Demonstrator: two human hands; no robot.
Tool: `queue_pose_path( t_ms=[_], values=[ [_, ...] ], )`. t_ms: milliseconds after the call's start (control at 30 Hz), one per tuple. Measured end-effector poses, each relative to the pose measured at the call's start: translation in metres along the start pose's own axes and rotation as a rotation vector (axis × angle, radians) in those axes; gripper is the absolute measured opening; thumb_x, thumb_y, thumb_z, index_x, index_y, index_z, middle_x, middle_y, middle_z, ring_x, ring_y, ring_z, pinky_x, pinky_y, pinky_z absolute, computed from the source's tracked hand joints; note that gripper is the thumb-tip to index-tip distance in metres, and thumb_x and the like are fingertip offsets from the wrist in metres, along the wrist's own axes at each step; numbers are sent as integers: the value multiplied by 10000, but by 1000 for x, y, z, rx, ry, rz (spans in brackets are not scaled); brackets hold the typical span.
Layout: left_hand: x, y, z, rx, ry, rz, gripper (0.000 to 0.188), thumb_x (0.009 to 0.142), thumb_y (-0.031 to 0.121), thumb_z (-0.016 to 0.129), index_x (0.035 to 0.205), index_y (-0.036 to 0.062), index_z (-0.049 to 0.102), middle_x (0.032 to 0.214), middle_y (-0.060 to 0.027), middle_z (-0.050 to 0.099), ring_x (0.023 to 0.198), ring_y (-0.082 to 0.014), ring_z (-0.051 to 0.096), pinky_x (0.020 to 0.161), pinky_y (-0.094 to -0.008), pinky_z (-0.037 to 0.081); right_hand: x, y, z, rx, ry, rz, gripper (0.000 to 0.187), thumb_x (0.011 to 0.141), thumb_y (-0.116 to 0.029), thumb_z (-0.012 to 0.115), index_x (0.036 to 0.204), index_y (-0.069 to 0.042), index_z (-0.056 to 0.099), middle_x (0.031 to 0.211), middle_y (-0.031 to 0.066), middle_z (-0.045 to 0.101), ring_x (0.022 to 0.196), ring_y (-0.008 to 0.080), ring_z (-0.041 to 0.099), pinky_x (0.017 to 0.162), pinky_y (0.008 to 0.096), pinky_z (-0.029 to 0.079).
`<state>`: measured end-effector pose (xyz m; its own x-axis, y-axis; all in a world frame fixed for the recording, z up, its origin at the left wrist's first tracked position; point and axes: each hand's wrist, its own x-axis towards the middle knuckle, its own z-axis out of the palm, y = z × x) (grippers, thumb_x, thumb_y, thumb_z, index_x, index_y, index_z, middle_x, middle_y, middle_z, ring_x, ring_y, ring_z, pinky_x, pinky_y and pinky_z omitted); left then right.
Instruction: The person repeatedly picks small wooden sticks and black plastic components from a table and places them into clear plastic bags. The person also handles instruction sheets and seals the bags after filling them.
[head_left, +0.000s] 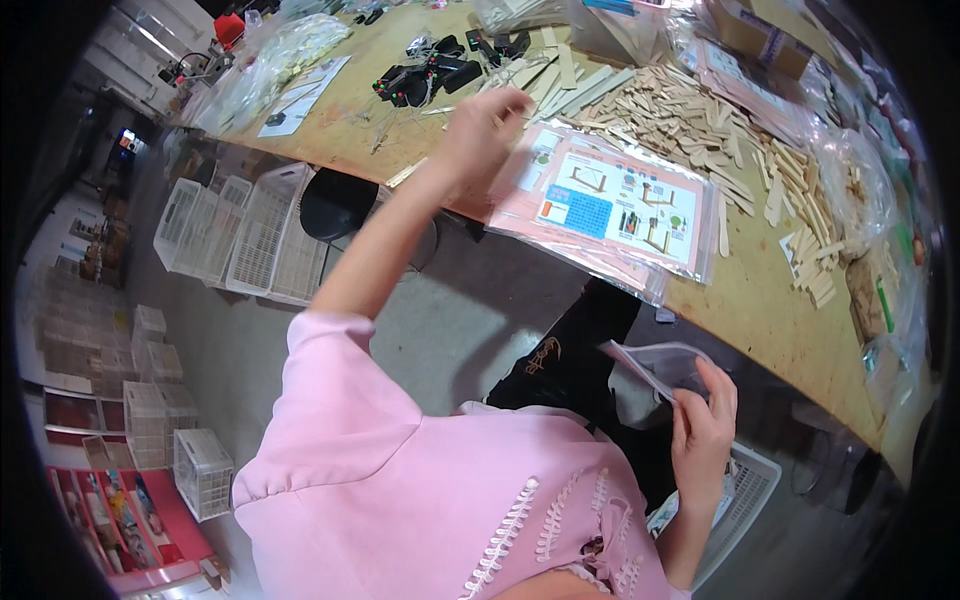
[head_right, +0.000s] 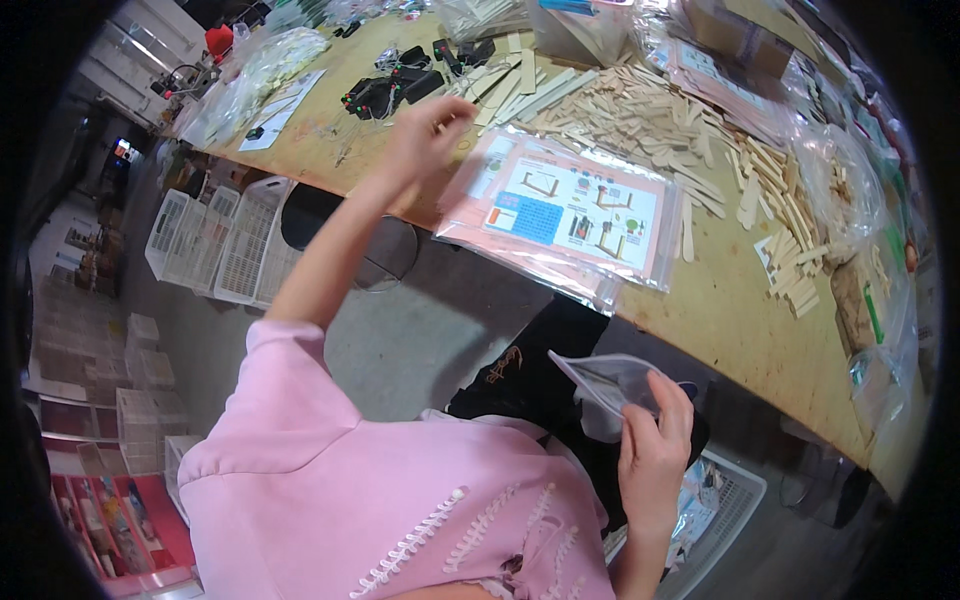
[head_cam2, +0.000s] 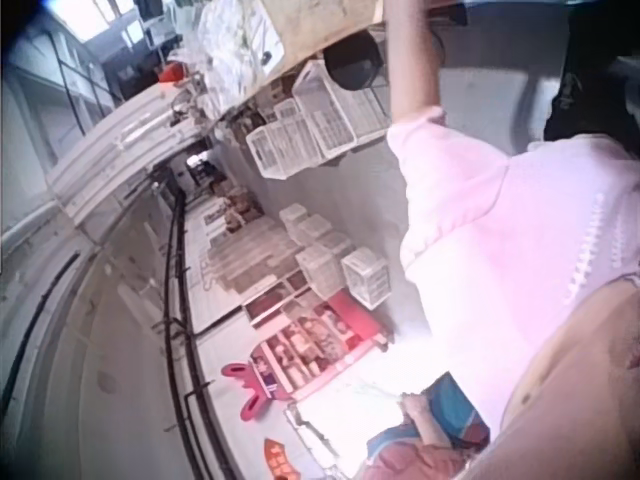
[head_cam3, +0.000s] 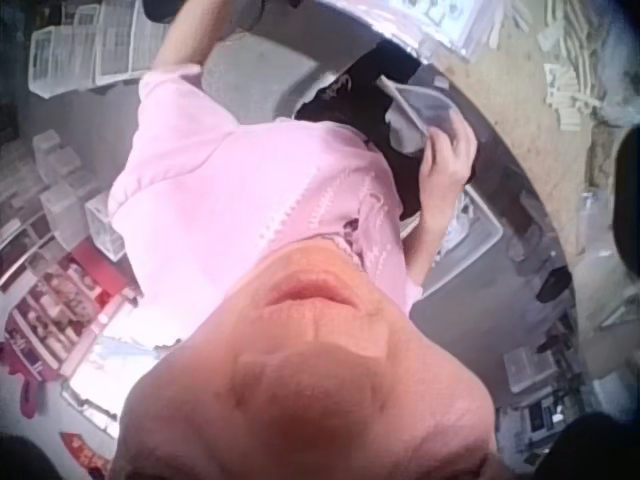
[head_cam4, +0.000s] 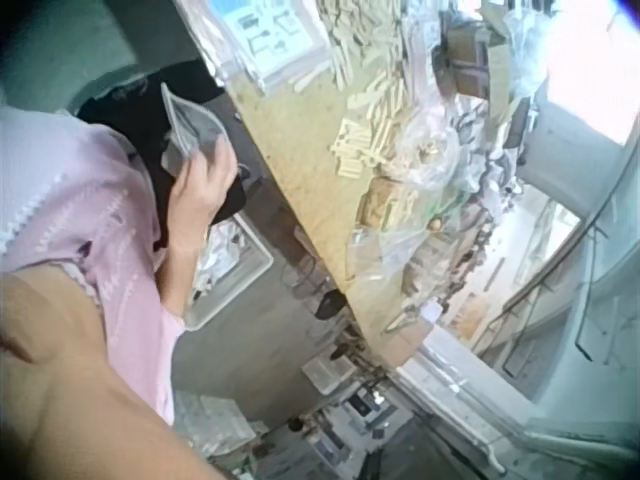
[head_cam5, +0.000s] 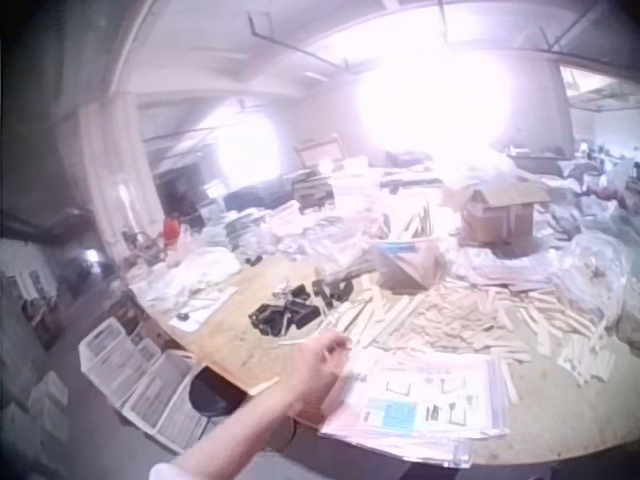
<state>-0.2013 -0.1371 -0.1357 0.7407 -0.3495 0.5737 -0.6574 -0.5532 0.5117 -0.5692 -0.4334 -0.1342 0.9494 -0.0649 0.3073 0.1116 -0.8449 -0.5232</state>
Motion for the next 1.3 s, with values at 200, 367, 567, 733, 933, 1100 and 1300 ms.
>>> queue_pose_path(
  t_ms=[200,367,567,733,933,1100,1300],
  values=[
    [63,-173,-17,559,-24,-414,343,884,258,715,1162,57,706,1134,-191,747,1059,-377,721,910,-488,579,-1,11,7,-23,-61,45,149,837,83,700,977,32,702,1343,216,635,1290,428,565,1092,474,457],
    [68,-155,-2,667,-196,-441,303,878,300,699,1078,79,755,1137,-185,752,1099,-364,722,913,-490,584,10,13,15,-4,-77,39,117,841,92,700,938,33,673,1337,218,629,1280,426,571,1077,471,464],
    [100,-179,-68,-857,133,-467,219,1027,282,675,1056,67,703,987,-69,772,782,-111,718,656,-267,566,21,16,13,11,-109,6,132,831,107,708,933,31,672,1331,220,625,1281,418,579,1064,469,479],
    [97,-166,-117,-430,238,-492,227,1014,247,713,1105,39,710,914,-65,770,734,-133,741,563,-218,539,14,22,11,21,-99,-16,145,827,114,704,939,29,669,1354,216,614,1303,418,563,1072,470,472],
    [77,-138,-116,-617,309,-520,274,969,263,748,1123,36,733,937,-57,767,715,-123,738,572,-243,549,-4,24,8,34,-76,-19,135,832,108,699,937,31,662,1357,217,616,1304,418,562,1078,469,465],
    [86,-166,-127,-542,208,-477,248,988,259,721,1068,25,719,882,-59,745,702,-113,699,601,-245,535,-5,20,6,74,-42,-57,113,840,88,694,931,28,664,1358,224,620,1288,427,570,1083,472,459],
    [98,-120,-126,-737,171,-395,256,1047,244,687,1215,53,657,1154,-126,771,815,-106,718,663,-228,557,0,10,-1,53,14,-83,129,836,79,696,953,28,685,1340,228,631,1261,428,590,1053,468,487]
  ],
)
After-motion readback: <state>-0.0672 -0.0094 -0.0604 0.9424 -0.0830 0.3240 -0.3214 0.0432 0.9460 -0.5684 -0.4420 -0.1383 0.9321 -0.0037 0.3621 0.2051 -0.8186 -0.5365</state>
